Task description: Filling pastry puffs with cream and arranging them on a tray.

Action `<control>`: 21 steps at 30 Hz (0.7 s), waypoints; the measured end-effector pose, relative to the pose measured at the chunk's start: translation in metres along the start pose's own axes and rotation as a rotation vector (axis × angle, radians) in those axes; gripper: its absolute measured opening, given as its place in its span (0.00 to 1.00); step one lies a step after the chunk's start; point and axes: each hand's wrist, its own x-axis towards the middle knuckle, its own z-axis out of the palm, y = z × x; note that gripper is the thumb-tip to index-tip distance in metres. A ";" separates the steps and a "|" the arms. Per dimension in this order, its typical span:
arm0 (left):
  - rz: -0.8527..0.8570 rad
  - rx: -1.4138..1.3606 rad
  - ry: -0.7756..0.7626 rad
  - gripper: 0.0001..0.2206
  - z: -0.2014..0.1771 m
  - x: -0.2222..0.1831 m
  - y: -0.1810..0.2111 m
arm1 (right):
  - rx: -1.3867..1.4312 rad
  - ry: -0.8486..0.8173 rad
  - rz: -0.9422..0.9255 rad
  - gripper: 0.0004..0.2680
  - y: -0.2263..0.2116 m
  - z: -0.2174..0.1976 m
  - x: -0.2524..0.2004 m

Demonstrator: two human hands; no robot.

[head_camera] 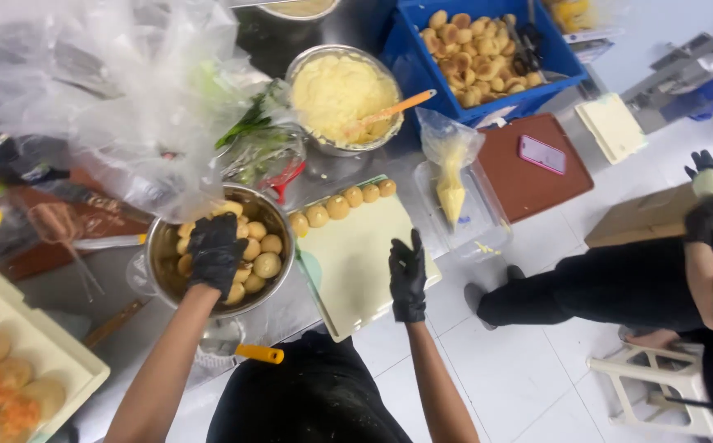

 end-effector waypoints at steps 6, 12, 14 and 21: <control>0.148 -0.008 0.125 0.23 -0.002 -0.029 -0.005 | 0.446 0.065 -0.015 0.28 -0.115 -0.075 0.109; -0.225 -0.435 0.038 0.25 -0.068 -0.047 0.042 | 0.364 -0.412 0.088 0.21 -0.134 -0.043 0.074; -0.360 -0.572 0.006 0.26 -0.069 -0.068 0.039 | 0.332 -0.645 0.098 0.21 -0.130 0.003 0.021; -0.675 -1.424 0.068 0.27 -0.036 -0.205 -0.013 | -0.451 -1.202 -0.173 0.33 -0.151 0.124 -0.131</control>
